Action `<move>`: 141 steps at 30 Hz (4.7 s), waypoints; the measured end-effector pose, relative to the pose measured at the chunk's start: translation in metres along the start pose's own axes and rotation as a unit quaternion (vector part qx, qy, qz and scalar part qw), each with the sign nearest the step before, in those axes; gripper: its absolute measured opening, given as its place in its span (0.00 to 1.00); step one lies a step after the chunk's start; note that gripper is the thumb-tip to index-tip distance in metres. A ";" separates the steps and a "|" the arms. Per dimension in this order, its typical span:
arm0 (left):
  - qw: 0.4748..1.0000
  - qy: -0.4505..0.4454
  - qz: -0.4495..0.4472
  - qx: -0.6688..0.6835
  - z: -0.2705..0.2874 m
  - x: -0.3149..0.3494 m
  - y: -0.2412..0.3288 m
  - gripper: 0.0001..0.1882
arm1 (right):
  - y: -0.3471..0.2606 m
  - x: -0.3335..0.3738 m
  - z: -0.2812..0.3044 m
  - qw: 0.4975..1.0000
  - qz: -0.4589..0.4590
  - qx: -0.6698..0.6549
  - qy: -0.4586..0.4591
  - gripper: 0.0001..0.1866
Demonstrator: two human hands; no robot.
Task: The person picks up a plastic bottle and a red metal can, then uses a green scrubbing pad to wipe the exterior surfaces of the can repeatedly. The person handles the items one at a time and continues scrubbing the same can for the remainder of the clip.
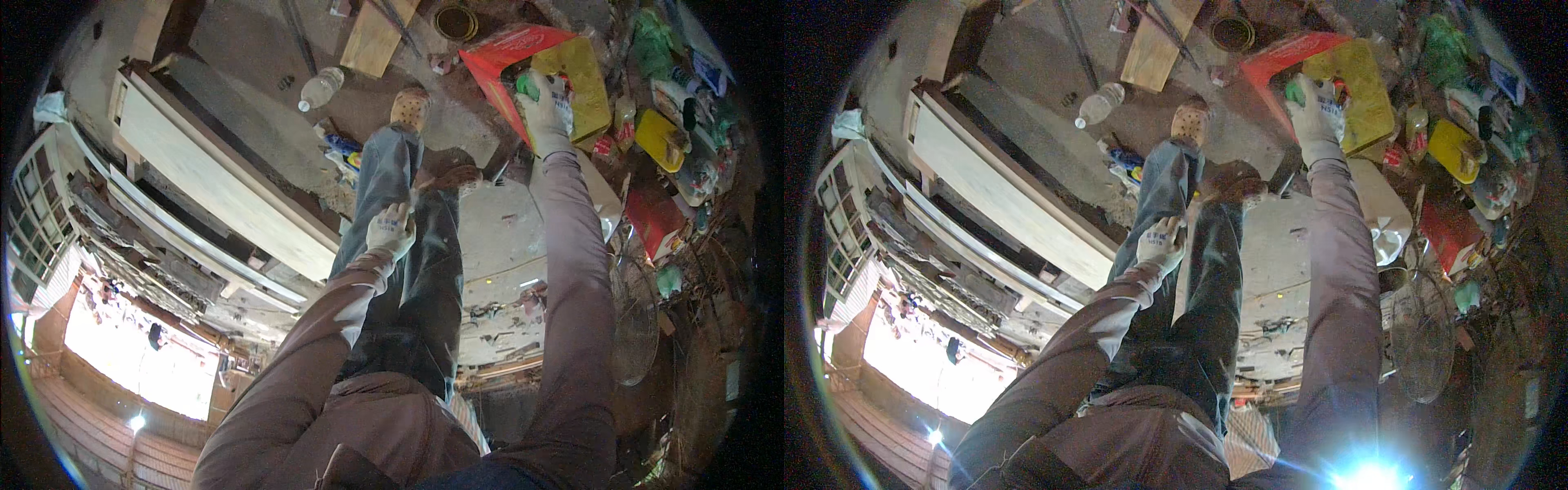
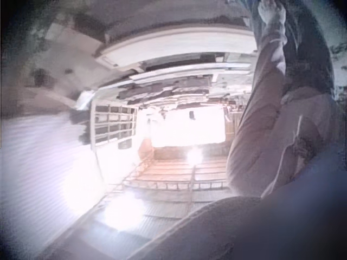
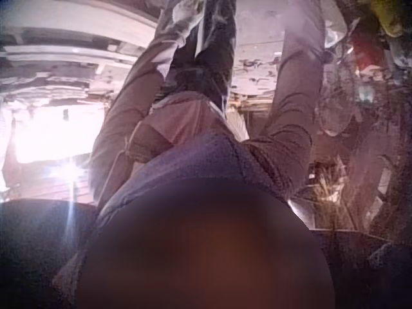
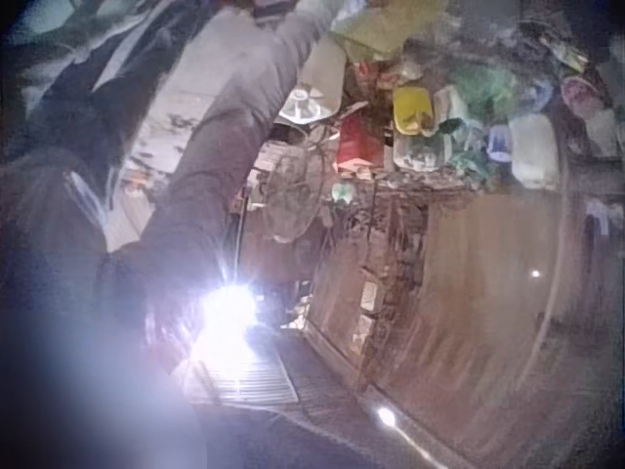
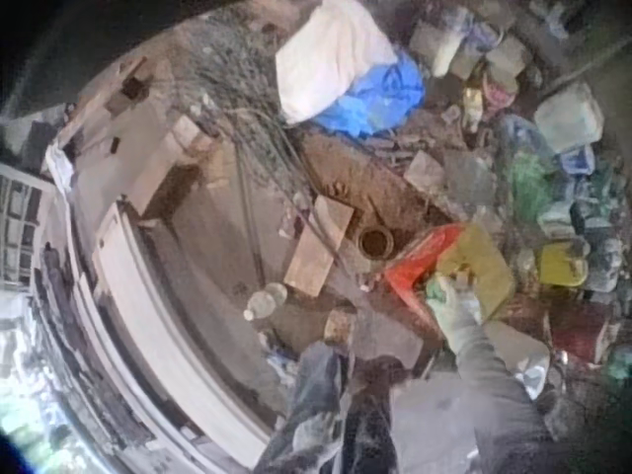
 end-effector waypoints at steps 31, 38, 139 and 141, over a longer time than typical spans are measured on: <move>0.998 0.000 0.047 -0.042 -0.028 -0.009 -0.004 0.06 | 0.010 -0.004 -0.058 0.907 -0.390 -0.143 0.072 0.33; 0.998 -0.012 0.051 -0.044 -0.022 -0.010 -0.004 0.09 | 0.020 -0.023 0.000 0.930 0.162 0.245 -0.219 0.38; 0.993 -0.040 0.011 -0.108 -0.013 -0.025 -0.002 0.09 | -0.026 -0.017 -0.027 0.856 -0.477 -0.186 -0.075 0.34; 0.994 -0.025 0.002 -0.102 -0.012 -0.026 -0.001 0.07 | -0.004 -0.016 -0.019 0.931 -0.298 -0.055 -0.204 0.31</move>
Point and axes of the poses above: each hand's wrist, its own x-axis away from the middle knuckle, its own z-axis out of the back of the hand, y = z × x, the point moved 3 cm from there along -x, towards the middle knuckle, and after that the axes turned 11 degrees about x, right-handed, at the moved point
